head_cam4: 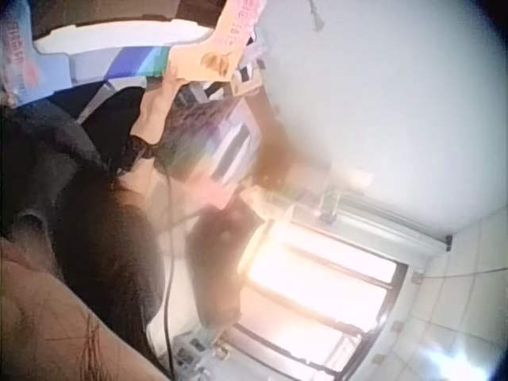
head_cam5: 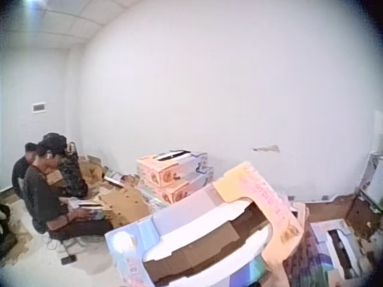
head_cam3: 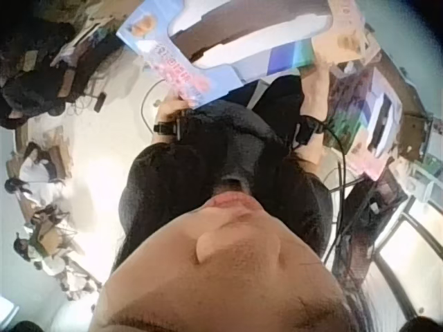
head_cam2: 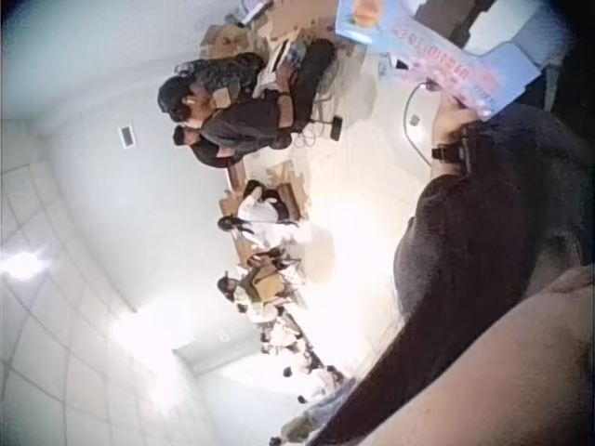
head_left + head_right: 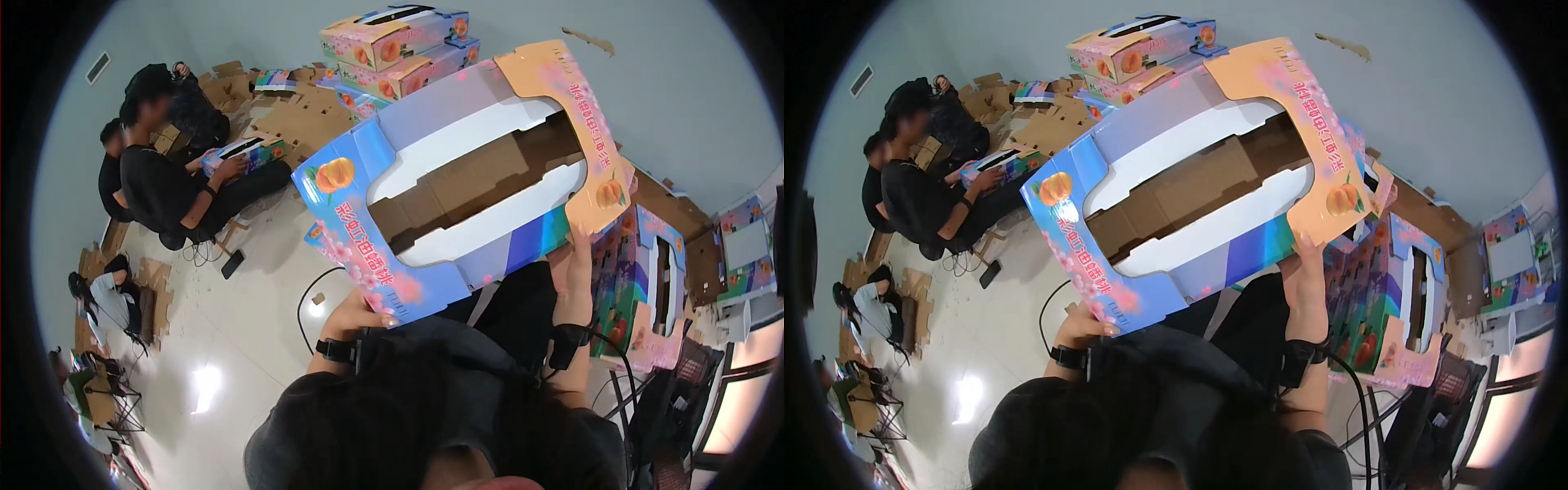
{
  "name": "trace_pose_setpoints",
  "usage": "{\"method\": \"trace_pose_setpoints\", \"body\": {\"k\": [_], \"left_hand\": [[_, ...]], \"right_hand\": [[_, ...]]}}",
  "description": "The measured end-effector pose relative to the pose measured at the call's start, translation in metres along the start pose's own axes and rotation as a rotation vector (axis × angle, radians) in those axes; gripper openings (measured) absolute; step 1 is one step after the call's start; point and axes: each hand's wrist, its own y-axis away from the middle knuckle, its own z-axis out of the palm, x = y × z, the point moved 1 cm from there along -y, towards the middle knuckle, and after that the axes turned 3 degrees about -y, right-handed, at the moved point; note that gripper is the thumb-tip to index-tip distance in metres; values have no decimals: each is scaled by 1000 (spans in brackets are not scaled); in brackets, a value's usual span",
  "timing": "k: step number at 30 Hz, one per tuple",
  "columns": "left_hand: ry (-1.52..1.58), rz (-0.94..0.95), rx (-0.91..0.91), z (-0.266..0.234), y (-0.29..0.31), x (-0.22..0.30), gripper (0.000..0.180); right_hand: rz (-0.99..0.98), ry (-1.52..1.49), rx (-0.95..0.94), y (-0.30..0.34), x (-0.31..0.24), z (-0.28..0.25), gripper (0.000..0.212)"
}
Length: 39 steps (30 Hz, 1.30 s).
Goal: Assembling and stacking cardboard fruit packaging boxes.
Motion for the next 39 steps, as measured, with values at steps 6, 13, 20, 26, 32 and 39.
{"method": "trace_pose_setpoints", "body": {"k": [6, 13, 20, 26, 32, 39], "left_hand": [[49, -11, -34, 3, 5, -5, 72], [-107, 42, -130, -8, 12, 0, 79], [-272, 52, -190, 0, 13, 16, 70], [-424, -6, -241, 2, 20, 24, 70], [-470, -29, -278, 2, 31, 30, 57], [-546, -49, -371, -8, 29, 25, 55]], "right_hand": [[-182, 155, 156, 10, 14, 1, 62], [-688, 953, 307, -2, -101, -36, 80], [-485, 1014, -211, 27, -175, 27, 106], [-438, 1056, -303, 31, -191, 14, 115], [-444, 1127, -249, 67, -194, 38, 128], [-296, 1987, -559, 81, -219, 79, 123]]}}
